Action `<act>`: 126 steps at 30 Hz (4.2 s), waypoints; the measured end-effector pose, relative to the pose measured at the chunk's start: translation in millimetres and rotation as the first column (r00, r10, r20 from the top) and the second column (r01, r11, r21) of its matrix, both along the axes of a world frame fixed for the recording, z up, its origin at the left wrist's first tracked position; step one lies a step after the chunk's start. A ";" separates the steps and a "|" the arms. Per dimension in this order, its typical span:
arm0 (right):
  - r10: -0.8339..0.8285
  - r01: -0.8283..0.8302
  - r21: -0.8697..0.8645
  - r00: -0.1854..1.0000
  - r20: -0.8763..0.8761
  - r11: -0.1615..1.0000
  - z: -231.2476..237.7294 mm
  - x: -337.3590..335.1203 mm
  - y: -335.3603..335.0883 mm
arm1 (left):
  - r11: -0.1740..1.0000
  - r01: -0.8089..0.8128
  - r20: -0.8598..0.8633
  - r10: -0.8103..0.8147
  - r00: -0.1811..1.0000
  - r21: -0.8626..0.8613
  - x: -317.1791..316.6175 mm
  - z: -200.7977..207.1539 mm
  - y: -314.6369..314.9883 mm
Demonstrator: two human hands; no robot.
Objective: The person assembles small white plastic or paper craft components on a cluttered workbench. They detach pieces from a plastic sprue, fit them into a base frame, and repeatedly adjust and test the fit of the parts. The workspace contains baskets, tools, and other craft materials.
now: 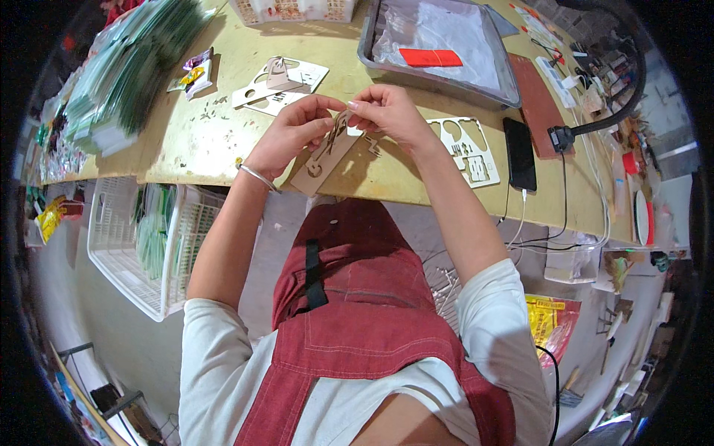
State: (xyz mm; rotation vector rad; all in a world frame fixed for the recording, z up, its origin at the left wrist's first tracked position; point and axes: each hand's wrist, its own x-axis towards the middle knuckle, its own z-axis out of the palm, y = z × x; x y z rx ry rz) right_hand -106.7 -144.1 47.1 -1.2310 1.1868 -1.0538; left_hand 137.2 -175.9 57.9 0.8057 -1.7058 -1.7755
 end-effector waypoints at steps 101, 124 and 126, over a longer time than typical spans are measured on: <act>-0.651 0.054 -0.781 0.590 -0.478 0.622 -11.1 42.2 83.3 | 0.994 0.097 -0.115 -0.090 0.989 0.056 3.3 -9.0 -8.0; -0.540 0.322 -0.607 0.814 -0.214 0.726 -27.2 54.5 83.1 | 0.995 0.057 -0.150 -0.045 0.988 0.077 -2.2 -6.5 5.2; -0.439 0.395 -0.413 0.898 -0.013 0.820 -32.7 58.2 83.6 | 0.997 0.060 -0.143 -0.053 0.988 0.050 -1.9 -7.4 4.8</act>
